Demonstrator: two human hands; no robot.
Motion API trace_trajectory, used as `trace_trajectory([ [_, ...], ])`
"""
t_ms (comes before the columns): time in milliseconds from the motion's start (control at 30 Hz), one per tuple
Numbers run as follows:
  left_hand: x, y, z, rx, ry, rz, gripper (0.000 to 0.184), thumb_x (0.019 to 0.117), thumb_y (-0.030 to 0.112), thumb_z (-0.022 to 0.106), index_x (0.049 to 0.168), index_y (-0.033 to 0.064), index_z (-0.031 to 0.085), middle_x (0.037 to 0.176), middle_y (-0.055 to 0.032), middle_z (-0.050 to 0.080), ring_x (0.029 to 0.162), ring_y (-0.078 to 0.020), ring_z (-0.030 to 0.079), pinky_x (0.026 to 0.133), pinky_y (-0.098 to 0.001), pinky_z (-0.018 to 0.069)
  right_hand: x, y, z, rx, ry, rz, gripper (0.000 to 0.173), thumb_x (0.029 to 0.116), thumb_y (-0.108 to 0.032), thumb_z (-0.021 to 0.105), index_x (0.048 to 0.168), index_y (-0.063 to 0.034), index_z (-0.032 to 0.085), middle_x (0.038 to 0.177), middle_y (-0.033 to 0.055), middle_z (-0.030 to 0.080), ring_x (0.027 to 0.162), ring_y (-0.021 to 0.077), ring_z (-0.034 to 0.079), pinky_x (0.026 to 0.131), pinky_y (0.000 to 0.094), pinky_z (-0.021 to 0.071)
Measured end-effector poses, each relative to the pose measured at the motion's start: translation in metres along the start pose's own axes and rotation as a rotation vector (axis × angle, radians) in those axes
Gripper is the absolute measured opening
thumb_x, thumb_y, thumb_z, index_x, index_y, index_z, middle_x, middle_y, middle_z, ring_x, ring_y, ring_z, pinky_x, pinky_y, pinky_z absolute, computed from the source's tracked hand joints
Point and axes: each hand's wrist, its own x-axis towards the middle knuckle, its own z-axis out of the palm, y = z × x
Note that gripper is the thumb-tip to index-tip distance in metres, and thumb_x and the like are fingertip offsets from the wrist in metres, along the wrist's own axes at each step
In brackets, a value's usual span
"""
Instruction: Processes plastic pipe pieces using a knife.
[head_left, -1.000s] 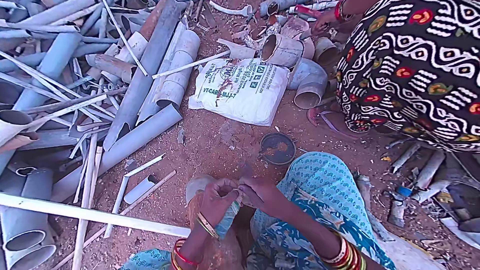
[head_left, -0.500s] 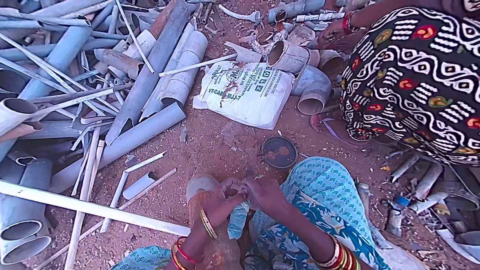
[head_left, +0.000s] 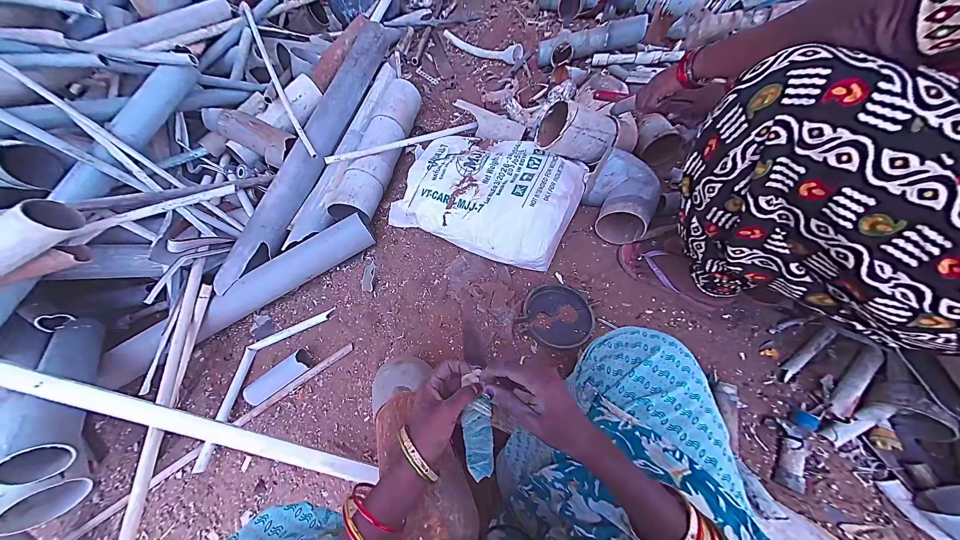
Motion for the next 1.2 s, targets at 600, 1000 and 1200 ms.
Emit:
trace_trajectory([
  [600,-0.006,-0.004,0.000,0.574,-0.044,0.192,0.030,0.0843,0.001,0.062,0.114,-0.0045,0.061,0.093,-0.0044,0.072,0.075,0.0018,0.066,0.069,-0.0158,0.0543,0.003,-0.018,0.002,0.298,0.040,0.481,0.008,0.0871,0.000,0.061,0.086,-0.0018,0.069,0.074,-0.0045,0.065,0.065,-0.0029,0.059,0.062,0.0126,0.0494],
  [1000,-0.007,0.008,0.000,0.337,-0.039,0.101,0.028,0.0838,-0.008,0.059,0.111,-0.0052,0.063,0.087,0.0007,0.074,0.073,-0.0002,0.069,0.069,-0.0173,0.0576,-0.004,-0.004,0.004,-0.286,-0.073,-0.056,0.024,0.0914,-0.005,0.063,0.109,-0.0051,0.078,0.094,0.0204,0.070,0.074,0.0323,0.070,0.062,0.0414,0.0573],
  [1200,-0.009,0.005,0.000,0.504,-0.094,0.126,0.040,0.0839,-0.002,0.061,0.123,-0.0076,0.062,0.096,-0.0048,0.074,0.077,0.0013,0.068,0.072,-0.0157,0.0559,-0.002,-0.003,0.004,-0.261,-0.023,-0.027,0.016,0.0925,-0.006,0.061,0.096,-0.0009,0.076,0.089,0.0186,0.070,0.073,0.0269,0.069,0.064,0.0348,0.0561],
])
